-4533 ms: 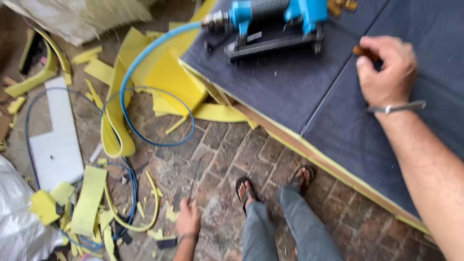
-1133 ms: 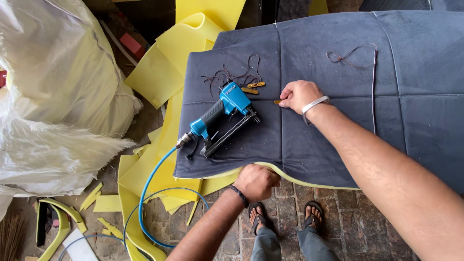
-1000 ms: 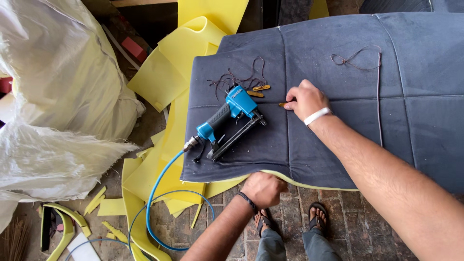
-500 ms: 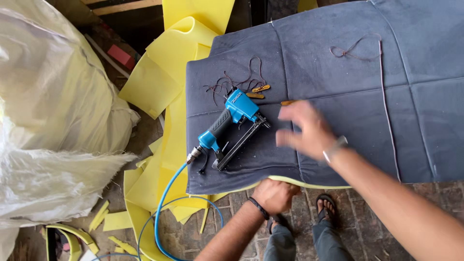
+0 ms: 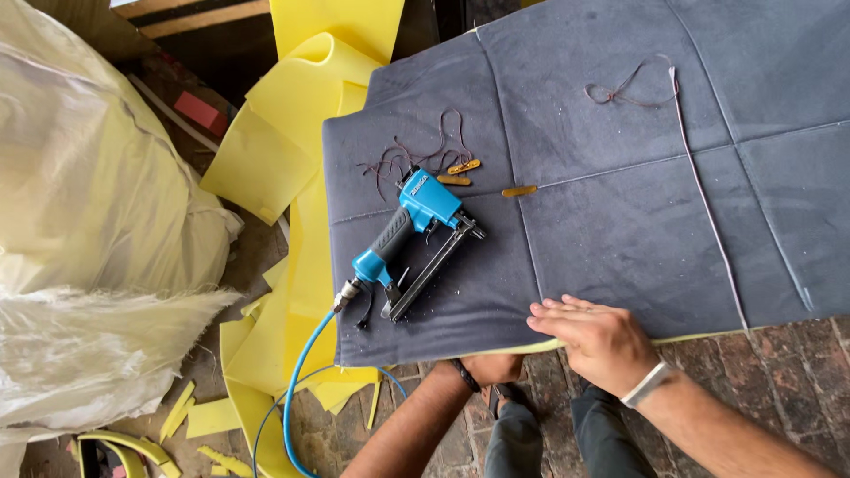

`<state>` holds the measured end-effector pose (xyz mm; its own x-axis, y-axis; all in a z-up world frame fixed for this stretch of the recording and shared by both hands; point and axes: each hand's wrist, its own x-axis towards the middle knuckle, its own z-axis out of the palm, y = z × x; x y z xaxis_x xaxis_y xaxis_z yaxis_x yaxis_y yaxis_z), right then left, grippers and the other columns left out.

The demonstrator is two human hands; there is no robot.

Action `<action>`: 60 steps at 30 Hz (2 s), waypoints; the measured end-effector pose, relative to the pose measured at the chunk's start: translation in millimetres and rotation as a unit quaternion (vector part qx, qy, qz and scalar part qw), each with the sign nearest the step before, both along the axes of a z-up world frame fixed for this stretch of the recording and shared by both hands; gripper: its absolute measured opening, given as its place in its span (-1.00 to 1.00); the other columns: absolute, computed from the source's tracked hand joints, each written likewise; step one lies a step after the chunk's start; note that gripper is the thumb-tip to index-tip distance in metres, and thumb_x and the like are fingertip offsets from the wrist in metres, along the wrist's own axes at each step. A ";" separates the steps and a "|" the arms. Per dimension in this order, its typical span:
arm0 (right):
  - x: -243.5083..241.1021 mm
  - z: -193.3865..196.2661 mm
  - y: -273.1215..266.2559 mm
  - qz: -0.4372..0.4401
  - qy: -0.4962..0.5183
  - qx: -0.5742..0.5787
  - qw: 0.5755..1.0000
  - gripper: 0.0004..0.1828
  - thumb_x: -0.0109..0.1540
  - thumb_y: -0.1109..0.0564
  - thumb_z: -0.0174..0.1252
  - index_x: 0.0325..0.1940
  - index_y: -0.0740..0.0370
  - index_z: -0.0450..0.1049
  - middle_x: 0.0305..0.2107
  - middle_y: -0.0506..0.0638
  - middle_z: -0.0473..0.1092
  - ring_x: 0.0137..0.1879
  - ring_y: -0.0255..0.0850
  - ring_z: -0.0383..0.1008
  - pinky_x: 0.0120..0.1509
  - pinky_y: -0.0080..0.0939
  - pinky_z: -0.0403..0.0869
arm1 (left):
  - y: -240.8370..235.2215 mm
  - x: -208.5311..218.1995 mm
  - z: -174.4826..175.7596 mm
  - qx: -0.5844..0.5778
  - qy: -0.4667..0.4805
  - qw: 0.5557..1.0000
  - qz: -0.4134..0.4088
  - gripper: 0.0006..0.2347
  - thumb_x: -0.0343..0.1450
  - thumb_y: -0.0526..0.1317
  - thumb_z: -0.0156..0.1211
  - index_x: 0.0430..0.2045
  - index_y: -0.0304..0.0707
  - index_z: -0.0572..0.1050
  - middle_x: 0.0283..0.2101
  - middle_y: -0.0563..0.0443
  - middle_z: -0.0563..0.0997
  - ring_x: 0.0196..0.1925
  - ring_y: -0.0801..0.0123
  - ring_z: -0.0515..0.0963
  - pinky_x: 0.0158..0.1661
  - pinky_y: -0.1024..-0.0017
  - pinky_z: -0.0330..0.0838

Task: The person uses a pneumatic staple gun to attach dark gray fabric to a yellow foam cushion on a wooden frame. They pull and smooth the fabric, then staple along the edges and corners to secure it in place.

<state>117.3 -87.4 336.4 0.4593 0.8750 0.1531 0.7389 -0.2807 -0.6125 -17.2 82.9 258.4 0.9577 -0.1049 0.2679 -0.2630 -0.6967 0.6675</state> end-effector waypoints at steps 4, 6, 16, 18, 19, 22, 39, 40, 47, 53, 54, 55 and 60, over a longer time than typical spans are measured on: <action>-13.5 10.2 2.6 -0.036 0.044 -0.025 0.998 -0.44 0.04 0.49 0.08 0.02 0.09 0.63 0.07 -0.03 0.54 0.25 -0.19 0.50 0.43 -0.06 0.32 | 3.4 2.2 12.0 -0.028 0.055 0.998 -0.016 -0.76 0.22 -0.32 0.29 -0.25 -0.08 0.64 -0.22 -0.08 0.67 -0.14 0.06 0.65 -0.14 0.13 0.49; -11.6 18.9 3.1 -0.017 0.023 -0.044 0.999 -0.39 0.04 0.48 0.06 0.12 0.13 0.59 0.15 0.04 0.48 0.32 -0.13 0.42 0.49 0.01 0.28 | -1.5 0.1 14.1 -0.046 0.076 0.996 -0.021 -0.77 0.28 -0.34 0.26 -0.20 -0.12 0.63 -0.22 -0.07 0.67 -0.16 0.09 0.65 -0.16 0.18 0.50; 75.4 18.8 105.7 -0.084 -0.179 -0.114 0.973 -0.41 0.10 0.20 0.17 0.25 0.31 0.44 0.16 0.10 0.34 0.32 0.03 0.32 0.35 0.13 0.33 | -7.2 2.3 8.0 0.011 0.167 0.986 -0.002 -0.76 0.30 -0.34 0.18 -0.24 -0.02 0.69 -0.29 -0.05 0.70 -0.25 0.13 0.65 -0.25 0.21 0.49; 76.0 12.0 110.9 -0.087 -0.161 -0.130 0.974 -0.41 0.08 0.19 0.17 0.23 0.28 0.46 0.11 0.08 0.35 0.28 0.00 0.33 0.31 0.10 0.35 | -6.7 2.8 4.6 -0.019 0.169 0.985 -0.015 -0.74 0.29 -0.36 0.15 -0.23 -0.03 0.68 -0.26 -0.05 0.70 -0.22 0.14 0.66 -0.20 0.23 0.51; 75.2 9.9 110.2 -0.086 -0.152 -0.137 0.975 -0.41 0.07 0.19 0.18 0.22 0.26 0.47 0.09 0.07 0.36 0.27 -0.02 0.33 0.30 0.09 0.36 | -6.5 2.2 3.3 -0.033 0.171 0.985 -0.018 -0.73 0.29 -0.37 0.13 -0.23 -0.04 0.67 -0.25 -0.05 0.70 -0.20 0.14 0.67 -0.18 0.24 0.53; 84.7 10.4 106.8 -0.078 -0.118 -0.151 0.978 -0.41 0.03 0.18 0.20 0.17 0.21 0.51 0.09 0.06 0.36 0.25 0.01 0.35 0.26 0.10 0.36 | -9.9 8.9 -2.5 -0.036 0.170 0.985 -0.014 -0.73 0.29 -0.35 0.13 -0.18 -0.11 0.64 -0.23 -0.09 0.69 -0.18 0.11 0.67 -0.18 0.22 0.53; -252.7 25.3 57.2 0.133 0.206 0.035 0.969 -0.53 0.19 0.05 0.25 0.16 0.25 0.47 0.07 0.21 0.45 0.25 0.15 0.43 0.39 0.10 0.33 | 8.1 57.7 -32.4 -0.124 0.350 0.927 -0.059 -0.87 0.36 -0.29 0.16 -0.39 -0.23 0.67 -0.34 0.01 0.77 -0.22 0.41 0.71 -0.09 0.40 0.53; -253.3 22.2 98.4 0.130 0.168 0.063 0.975 -0.36 0.26 -0.02 0.23 0.35 0.31 0.28 0.28 0.27 0.28 0.43 0.16 0.25 0.51 0.18 0.19 | 16.8 58.7 -24.3 -0.151 0.395 0.905 -0.045 -0.85 0.41 -0.28 0.12 -0.39 -0.24 0.67 -0.35 0.02 0.78 -0.21 0.42 0.72 -0.08 0.41 0.52; -178.0 16.4 273.9 -0.218 -0.008 0.177 0.960 -0.03 0.25 -0.12 0.26 0.56 0.28 -0.07 0.48 0.46 -0.14 0.59 0.32 -0.10 0.63 0.26 0.01 | 10.6 76.3 -7.1 -0.061 0.398 0.909 -0.106 -0.85 0.37 -0.23 0.20 -0.38 -0.17 0.73 -0.35 0.05 0.77 -0.21 0.40 0.73 -0.11 0.38 0.54; -153.4 15.5 291.8 -0.362 0.004 0.148 0.920 -0.05 0.23 -0.09 0.27 0.54 0.26 -0.06 0.43 0.41 -0.05 0.54 0.29 0.00 0.59 0.23 0.07 | 8.3 83.4 -23.1 -0.115 0.417 0.889 -0.149 -0.85 0.35 -0.17 0.22 -0.42 -0.11 0.73 -0.38 0.17 0.81 -0.19 0.49 0.75 -0.06 0.44 0.55; -148.1 16.5 293.6 -0.369 0.001 0.150 0.917 -0.05 0.23 -0.08 0.27 0.54 0.25 -0.05 0.42 0.41 -0.03 0.53 0.28 0.01 0.58 0.23 0.08 | 10.9 87.8 -23.2 -0.089 0.408 0.895 -0.158 -0.84 0.36 -0.16 0.23 -0.42 -0.13 0.74 -0.37 0.17 0.80 -0.19 0.48 0.74 -0.06 0.43 0.55; -147.3 17.4 292.1 -0.374 0.002 0.149 0.915 -0.05 0.22 -0.08 0.27 0.54 0.25 -0.05 0.41 0.40 -0.02 0.52 0.27 0.03 0.57 0.23 0.09 | 11.3 86.6 -22.1 -0.066 0.400 0.899 -0.165 -0.84 0.37 -0.15 0.24 -0.42 -0.14 0.75 -0.37 0.16 0.78 -0.20 0.46 0.72 -0.06 0.42 0.55; -146.5 19.5 286.6 -0.381 0.002 0.149 0.913 -0.07 0.21 -0.05 0.27 0.52 0.23 -0.04 0.38 0.37 0.06 0.47 0.25 0.11 0.53 0.21 0.14 | 18.3 85.1 -0.9 -0.092 0.405 0.891 -0.183 -0.84 0.37 -0.21 0.23 -0.39 -0.18 0.75 -0.34 0.19 0.80 -0.16 0.53 0.71 -0.04 0.46 0.55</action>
